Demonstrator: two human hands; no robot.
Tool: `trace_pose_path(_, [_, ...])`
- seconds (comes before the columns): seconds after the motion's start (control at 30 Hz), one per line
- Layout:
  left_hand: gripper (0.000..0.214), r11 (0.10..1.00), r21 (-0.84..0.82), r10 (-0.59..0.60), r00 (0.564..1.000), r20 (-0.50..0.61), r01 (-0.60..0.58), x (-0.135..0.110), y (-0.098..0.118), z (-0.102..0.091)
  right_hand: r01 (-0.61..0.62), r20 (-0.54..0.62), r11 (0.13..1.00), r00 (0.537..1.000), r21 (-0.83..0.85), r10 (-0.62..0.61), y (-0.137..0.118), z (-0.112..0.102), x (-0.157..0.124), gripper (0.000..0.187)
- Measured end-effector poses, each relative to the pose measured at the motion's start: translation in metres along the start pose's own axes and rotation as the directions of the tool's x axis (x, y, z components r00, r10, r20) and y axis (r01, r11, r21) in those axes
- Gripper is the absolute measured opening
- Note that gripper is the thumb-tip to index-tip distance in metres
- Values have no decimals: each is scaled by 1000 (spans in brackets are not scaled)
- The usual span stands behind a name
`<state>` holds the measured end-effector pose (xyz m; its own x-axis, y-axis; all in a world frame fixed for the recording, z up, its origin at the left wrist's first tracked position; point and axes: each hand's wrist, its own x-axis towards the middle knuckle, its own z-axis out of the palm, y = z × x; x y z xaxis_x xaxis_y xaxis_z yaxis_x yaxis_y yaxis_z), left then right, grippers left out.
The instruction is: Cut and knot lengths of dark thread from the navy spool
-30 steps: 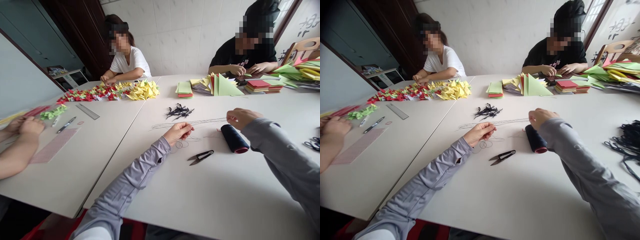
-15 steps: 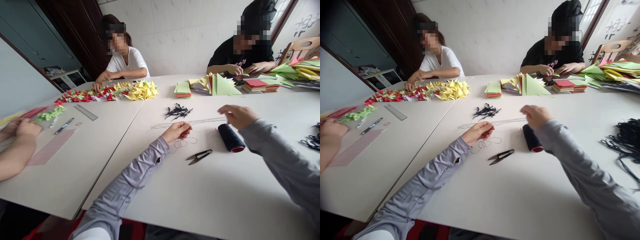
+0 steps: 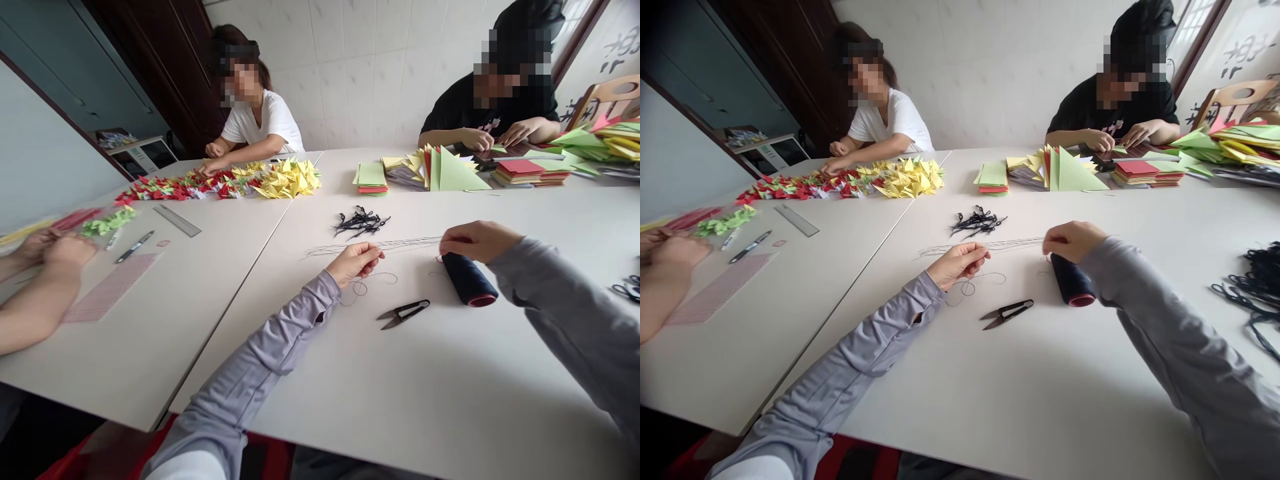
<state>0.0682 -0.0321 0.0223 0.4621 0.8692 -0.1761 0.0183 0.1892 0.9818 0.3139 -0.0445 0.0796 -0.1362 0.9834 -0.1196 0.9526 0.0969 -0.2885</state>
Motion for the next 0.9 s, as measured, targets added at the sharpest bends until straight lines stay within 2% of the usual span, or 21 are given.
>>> trace_pose_path(0.1, [23,1000,0,3,1000,-8,-3,0,-3,-3,-213,-26,952,977,-218,212,21,-13,-1,15])
trace_pose_path(0.2, [23,1000,-1,-5,1000,-23,5,-1,-4,-3,-409,-82,865,911,-291,404,41,-19,-1,12])
trace_pose_path(0.27, [24,1000,5,-19,999,-30,19,-2,-3,-3,-489,-104,813,870,-315,483,48,-19,0,9])
trace_pose_path(0.33, [24,999,15,-30,999,-39,31,-2,-2,-2,-495,-112,806,866,-325,487,47,-19,0,7])
trace_pose_path(0.4, [24,999,19,-31,999,-42,31,-2,-1,-2,-460,-141,823,887,-333,439,38,-17,-2,18])
trace_pose_path(0.5, [23,999,26,-21,999,-28,21,-1,1,0,-298,-226,919,943,-257,242,7,-8,-6,41])
trace_pose_path(0.53, [24,999,31,-13,1000,-20,14,-1,2,2,-160,-255,976,960,-149,119,-6,-2,-7,44])
trace_pose_path(0.57, [24,999,37,-3,1000,-13,4,-1,4,3,-11,-227,1000,974,3,11,-18,5,-7,44])
trace_pose_path(0.63, [25,999,43,20,1000,-3,-20,-2,6,7,139,-87,929,989,344,-116,-38,21,-6,40])
trace_pose_path(0.7, [26,999,42,35,999,-3,-35,-3,9,11,184,-17,854,979,487,-202,-49,36,-3,33])
trace_pose_path(0.8, [25,998,43,40,999,-21,-39,-3,10,13,218,-27,863,973,456,-231,-47,45,3,22])
trace_pose_path(0.9, [21,995,68,71,995,-67,-67,-1,7,9,261,-69,889,965,377,-254,-33,36,6,24])
